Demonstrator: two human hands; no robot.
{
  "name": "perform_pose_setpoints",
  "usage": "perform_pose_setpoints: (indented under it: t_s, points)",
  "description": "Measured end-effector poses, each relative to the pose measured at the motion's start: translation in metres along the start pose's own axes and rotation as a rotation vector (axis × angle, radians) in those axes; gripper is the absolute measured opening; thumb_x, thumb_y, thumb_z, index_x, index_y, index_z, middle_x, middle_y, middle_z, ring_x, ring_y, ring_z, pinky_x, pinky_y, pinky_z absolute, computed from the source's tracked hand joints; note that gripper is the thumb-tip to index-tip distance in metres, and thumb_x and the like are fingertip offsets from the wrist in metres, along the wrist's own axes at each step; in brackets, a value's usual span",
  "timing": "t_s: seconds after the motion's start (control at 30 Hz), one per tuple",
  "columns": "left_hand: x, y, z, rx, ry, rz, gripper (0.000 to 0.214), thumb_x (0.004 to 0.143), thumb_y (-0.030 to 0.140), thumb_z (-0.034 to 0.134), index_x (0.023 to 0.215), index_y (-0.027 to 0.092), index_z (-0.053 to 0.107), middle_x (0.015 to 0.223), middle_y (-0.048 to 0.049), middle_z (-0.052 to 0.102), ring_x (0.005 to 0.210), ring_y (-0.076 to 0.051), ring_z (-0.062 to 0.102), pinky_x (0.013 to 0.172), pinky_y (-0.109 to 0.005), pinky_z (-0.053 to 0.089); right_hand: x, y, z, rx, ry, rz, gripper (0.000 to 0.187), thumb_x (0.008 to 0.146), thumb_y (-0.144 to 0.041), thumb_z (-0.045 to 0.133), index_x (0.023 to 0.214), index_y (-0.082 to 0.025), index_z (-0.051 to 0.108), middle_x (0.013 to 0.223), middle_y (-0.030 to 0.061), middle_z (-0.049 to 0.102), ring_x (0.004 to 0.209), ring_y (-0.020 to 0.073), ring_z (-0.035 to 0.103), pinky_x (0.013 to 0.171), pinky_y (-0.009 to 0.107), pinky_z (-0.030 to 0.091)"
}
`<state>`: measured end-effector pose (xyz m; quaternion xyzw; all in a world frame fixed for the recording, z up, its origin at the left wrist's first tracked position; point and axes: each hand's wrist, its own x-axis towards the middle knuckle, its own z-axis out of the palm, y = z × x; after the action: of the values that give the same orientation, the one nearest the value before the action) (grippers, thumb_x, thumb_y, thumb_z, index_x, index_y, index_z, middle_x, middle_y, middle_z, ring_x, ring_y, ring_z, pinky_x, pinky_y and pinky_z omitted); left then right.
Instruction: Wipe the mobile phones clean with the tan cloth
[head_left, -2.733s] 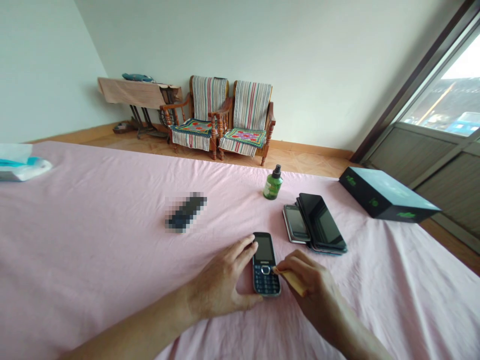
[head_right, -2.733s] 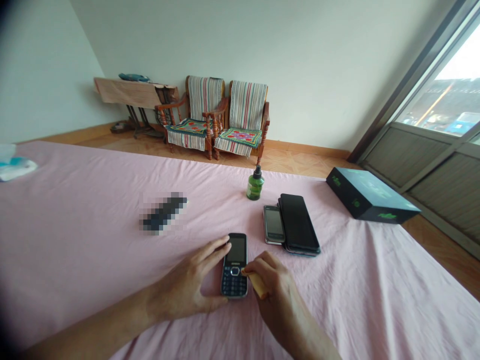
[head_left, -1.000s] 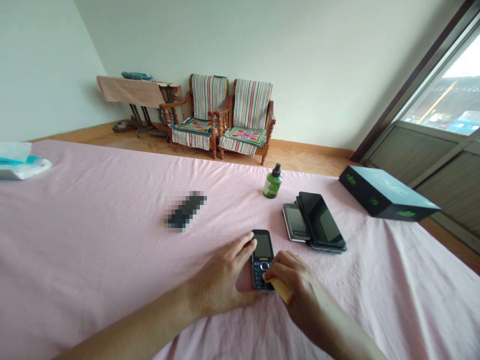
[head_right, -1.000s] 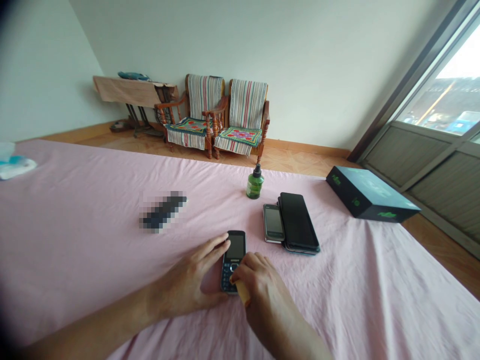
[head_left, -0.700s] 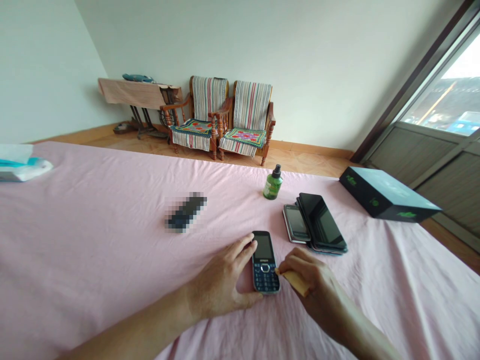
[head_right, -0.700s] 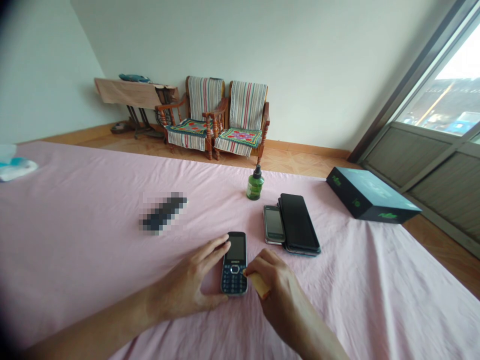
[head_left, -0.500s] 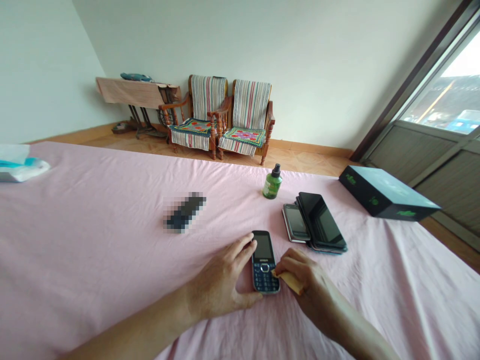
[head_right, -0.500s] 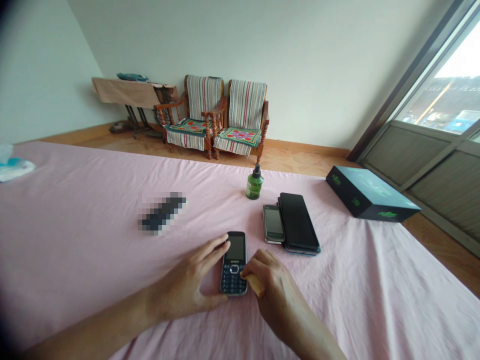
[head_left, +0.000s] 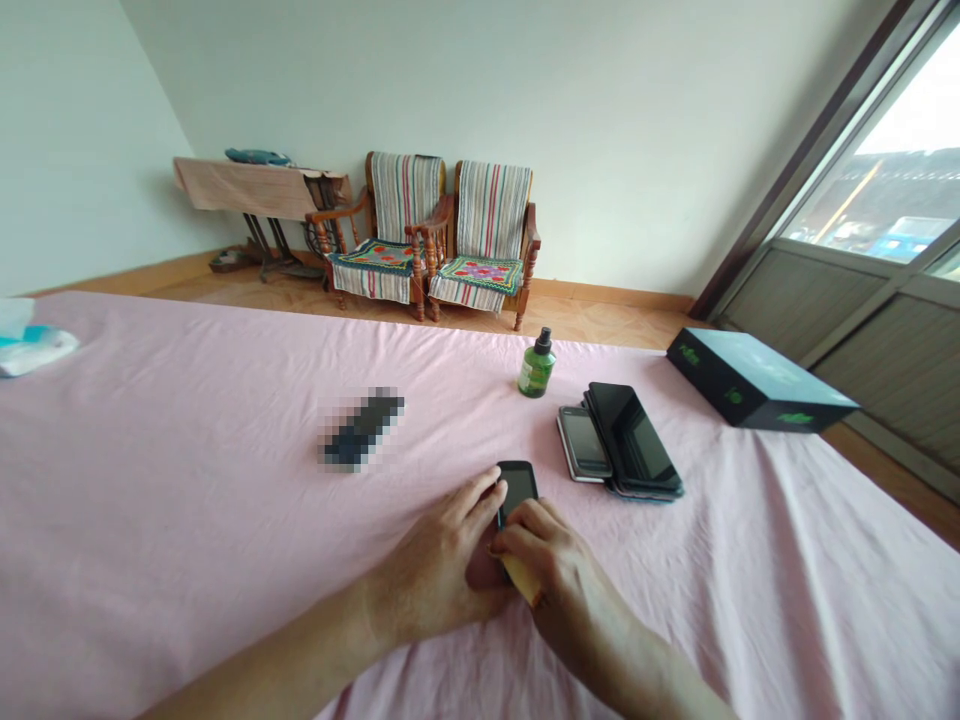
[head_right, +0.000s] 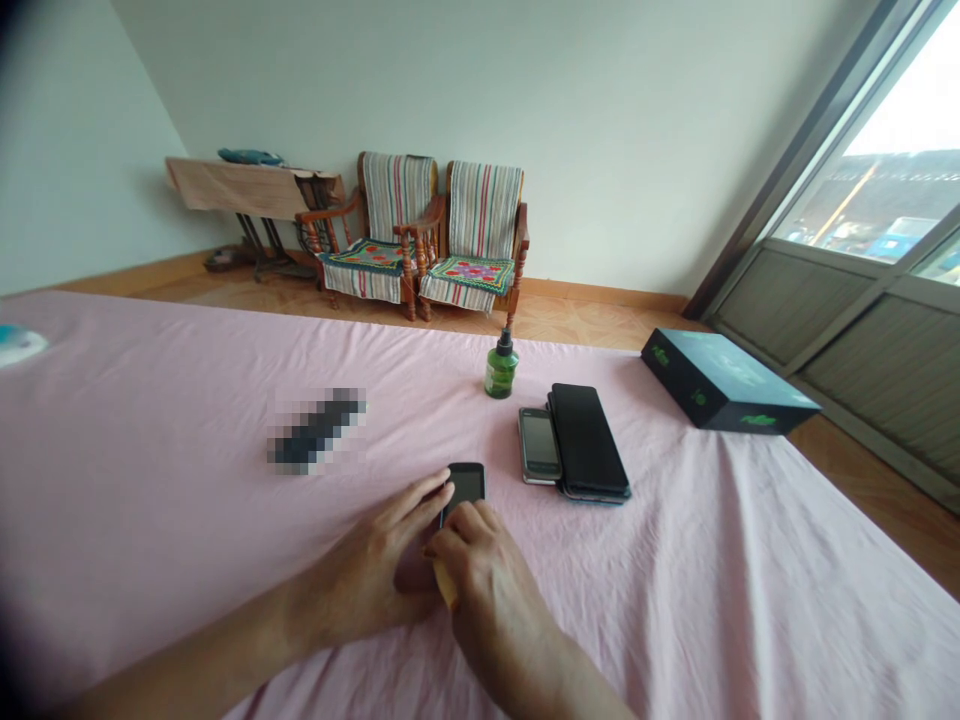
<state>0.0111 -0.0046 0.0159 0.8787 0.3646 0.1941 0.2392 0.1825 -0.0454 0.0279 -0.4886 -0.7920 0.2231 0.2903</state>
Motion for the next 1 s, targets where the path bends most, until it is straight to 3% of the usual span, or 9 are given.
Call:
perform_pose_setpoints:
  t_s: [0.3, 0.47, 0.73, 1.0]
  points:
    - [0.002, 0.002, -0.002, 0.012, 0.038, -0.031, 0.08, 0.07, 0.03, 0.073, 0.141, 0.016, 0.037, 0.149, -0.0148, 0.035, 0.135, -0.032, 0.037, 0.11, -0.046, 0.037, -0.012, 0.028, -0.026, -0.036, 0.134, 0.093, 0.028, 0.081, 0.004, 0.047, 0.081, -0.018, 0.065, 0.081, 0.0043, 0.058, 0.074, 0.0167, 0.056, 0.065, 0.027, 0.043]
    - [0.004, -0.002, -0.004, 0.036, 0.082, -0.07, 0.071, 0.076, 0.031, 0.069, 0.139, 0.015, 0.04, 0.147, -0.0152, 0.039, 0.134, -0.032, 0.039, 0.11, -0.047, 0.037, -0.01, 0.027, -0.027, 0.025, 0.199, 0.131, 0.028, 0.078, 0.003, 0.05, 0.087, -0.02, 0.064, 0.083, 0.0032, 0.061, 0.077, 0.0168, 0.059, 0.066, 0.025, 0.044]
    - [0.004, -0.006, 0.0, 0.053, 0.086, -0.057, 0.074, 0.075, 0.03, 0.07, 0.14, 0.015, 0.038, 0.147, -0.015, 0.038, 0.134, -0.03, 0.038, 0.11, -0.046, 0.037, -0.007, 0.025, -0.018, 0.08, 0.129, 0.072, 0.035, 0.075, 0.009, 0.044, 0.084, -0.018, 0.064, 0.083, 0.0039, 0.058, 0.076, 0.0161, 0.058, 0.065, 0.025, 0.042]
    - [0.005, -0.005, -0.002, 0.02, 0.07, -0.06, 0.075, 0.074, 0.028, 0.071, 0.14, 0.014, 0.038, 0.148, -0.0156, 0.036, 0.135, -0.03, 0.037, 0.111, -0.045, 0.036, 0.0, 0.024, -0.014, -0.096, 0.086, 0.014, 0.026, 0.081, 0.005, 0.051, 0.081, -0.018, 0.065, 0.083, 0.0047, 0.06, 0.079, 0.019, 0.054, 0.07, 0.03, 0.039]
